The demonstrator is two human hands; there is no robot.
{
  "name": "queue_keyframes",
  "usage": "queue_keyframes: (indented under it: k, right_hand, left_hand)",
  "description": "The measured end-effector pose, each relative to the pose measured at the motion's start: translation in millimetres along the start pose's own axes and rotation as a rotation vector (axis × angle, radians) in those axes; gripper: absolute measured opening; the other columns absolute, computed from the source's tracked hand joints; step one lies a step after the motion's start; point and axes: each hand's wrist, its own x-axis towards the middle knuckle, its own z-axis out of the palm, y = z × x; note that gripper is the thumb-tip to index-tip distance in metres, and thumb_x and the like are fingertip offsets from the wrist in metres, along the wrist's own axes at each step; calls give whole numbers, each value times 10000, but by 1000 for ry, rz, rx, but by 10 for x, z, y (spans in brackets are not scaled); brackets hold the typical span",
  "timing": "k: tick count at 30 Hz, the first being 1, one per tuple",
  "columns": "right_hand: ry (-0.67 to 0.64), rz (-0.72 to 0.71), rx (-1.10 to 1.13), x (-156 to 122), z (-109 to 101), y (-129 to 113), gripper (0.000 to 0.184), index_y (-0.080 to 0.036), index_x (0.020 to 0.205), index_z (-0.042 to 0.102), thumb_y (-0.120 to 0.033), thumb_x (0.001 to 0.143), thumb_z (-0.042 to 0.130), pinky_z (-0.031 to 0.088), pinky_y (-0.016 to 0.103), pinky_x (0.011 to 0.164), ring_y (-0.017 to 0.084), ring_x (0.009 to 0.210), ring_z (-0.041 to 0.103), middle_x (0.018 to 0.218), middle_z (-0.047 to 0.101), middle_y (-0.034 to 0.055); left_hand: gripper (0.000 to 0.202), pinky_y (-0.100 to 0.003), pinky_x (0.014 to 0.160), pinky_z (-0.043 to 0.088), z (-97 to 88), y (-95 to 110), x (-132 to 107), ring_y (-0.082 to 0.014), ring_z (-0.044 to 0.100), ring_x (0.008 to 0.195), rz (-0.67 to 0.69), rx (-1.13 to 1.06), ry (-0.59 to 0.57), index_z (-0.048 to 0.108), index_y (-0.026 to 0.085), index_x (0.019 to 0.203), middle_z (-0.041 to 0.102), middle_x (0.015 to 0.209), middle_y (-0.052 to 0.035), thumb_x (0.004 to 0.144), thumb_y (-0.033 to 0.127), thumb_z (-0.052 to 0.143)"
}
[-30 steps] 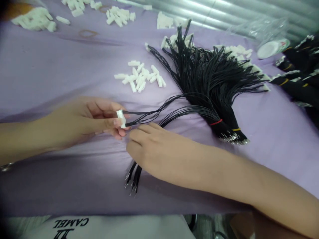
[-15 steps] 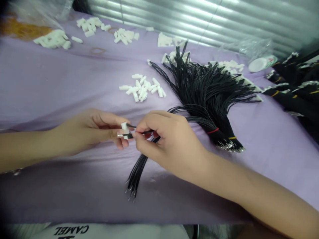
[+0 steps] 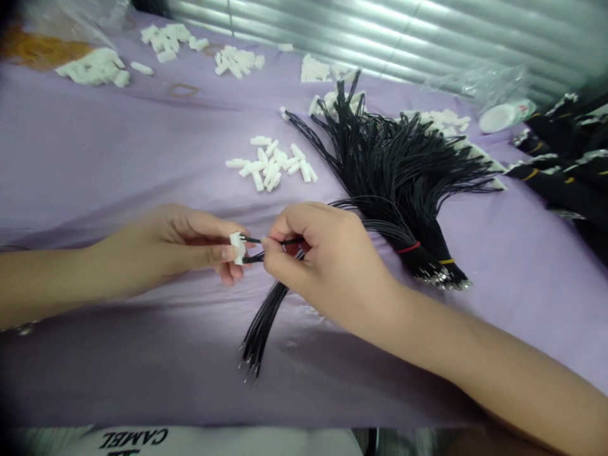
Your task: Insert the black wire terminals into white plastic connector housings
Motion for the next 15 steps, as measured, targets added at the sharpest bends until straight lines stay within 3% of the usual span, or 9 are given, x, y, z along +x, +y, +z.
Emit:
queue_keyframes:
  k: [15]
  right_hand:
    - [-12, -4, -5, 5, 8, -6, 111, -156, 627, 595, -89, 716, 595, 342, 193, 476, 61, 499, 451, 548, 536, -47]
  left_hand:
    - [131, -126, 663, 518, 8, 44, -25, -48, 618, 645, -21, -15, -34, 642, 44, 788, 651, 696, -9, 865, 76, 541]
